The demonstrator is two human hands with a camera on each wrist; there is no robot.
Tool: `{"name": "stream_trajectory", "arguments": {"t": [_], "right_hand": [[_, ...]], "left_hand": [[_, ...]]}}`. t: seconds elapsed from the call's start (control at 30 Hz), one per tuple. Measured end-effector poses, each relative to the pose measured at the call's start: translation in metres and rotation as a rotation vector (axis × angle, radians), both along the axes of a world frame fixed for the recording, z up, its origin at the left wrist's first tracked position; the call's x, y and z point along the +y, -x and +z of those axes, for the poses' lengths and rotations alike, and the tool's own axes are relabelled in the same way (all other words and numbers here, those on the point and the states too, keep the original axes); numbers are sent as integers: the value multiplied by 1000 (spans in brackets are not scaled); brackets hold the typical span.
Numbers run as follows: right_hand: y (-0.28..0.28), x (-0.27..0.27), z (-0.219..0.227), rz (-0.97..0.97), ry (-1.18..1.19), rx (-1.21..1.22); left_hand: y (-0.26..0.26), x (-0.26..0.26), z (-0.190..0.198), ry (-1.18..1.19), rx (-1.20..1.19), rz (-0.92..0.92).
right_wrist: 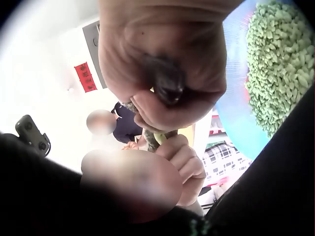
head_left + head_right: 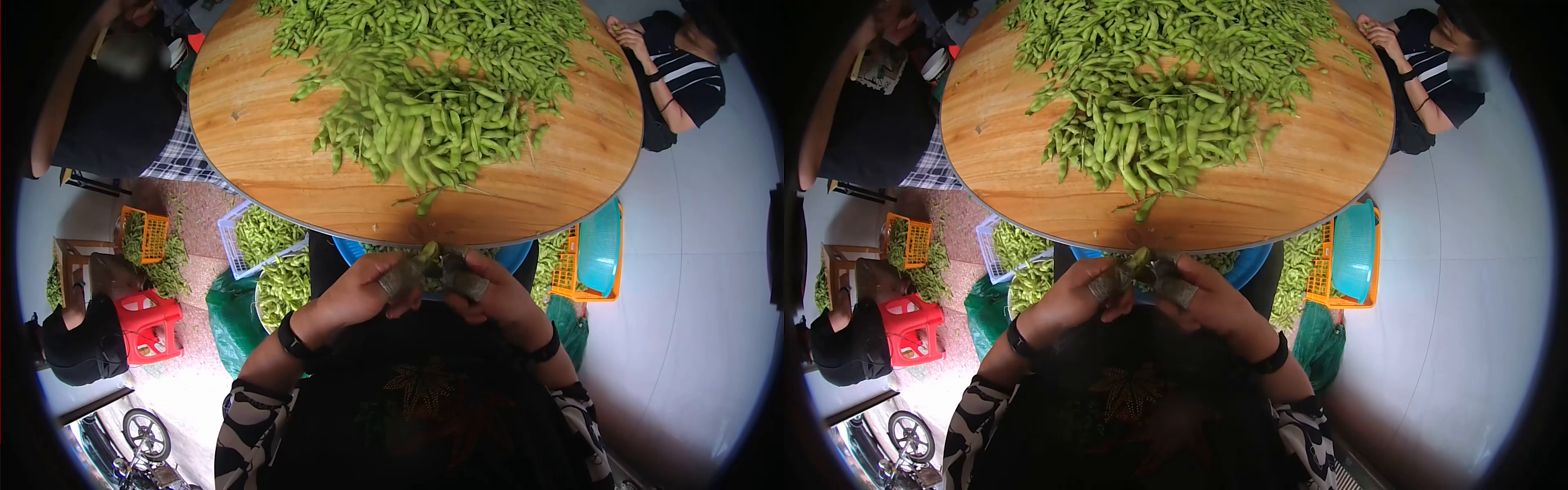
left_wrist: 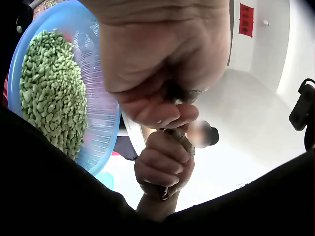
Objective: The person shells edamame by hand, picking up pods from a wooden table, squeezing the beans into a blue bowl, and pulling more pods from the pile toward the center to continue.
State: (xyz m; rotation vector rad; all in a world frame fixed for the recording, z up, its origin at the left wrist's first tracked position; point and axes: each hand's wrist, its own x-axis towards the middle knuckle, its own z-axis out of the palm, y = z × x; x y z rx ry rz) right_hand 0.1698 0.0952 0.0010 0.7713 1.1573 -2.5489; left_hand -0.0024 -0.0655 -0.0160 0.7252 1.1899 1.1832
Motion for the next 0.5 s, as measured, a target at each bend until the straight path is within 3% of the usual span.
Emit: {"name": "stream_trajectory", "arguments": {"t": [0.03, 0.07, 0.1, 0.13, 0.2, 0.23, 0.37, 0.47, 0.5], "right_hand": [[1, -1, -8, -1, 1, 1], [4, -4, -23, -108, -612, 214], [8, -7, -28, -215, -1226, 424], [9, -8, -28, -218, -1225, 422], [12, -10, -22, -88, -1442, 351], [12, -11, -21, -89, -1442, 350], [11, -21, -22, 45, -1552, 268], [9, -23, -26, 69, -1597, 226], [10, -22, -26, 51, -1603, 241]], "left_hand": [[-1, -1, -3, -14, 95, -15], [-4, -1, -3, -12, 94, -17], [-8, 0, -1, -32, 280, -44], [-11, 0, 0, -54, 467, -71], [-13, 0, -3, -130, 550, -77], [-14, 0, -4, -207, 631, -79], [-12, -4, 1, -135, 554, -145], [-12, -9, -6, -263, 678, -103], [-12, -10, 2, -118, 565, -66]]}}
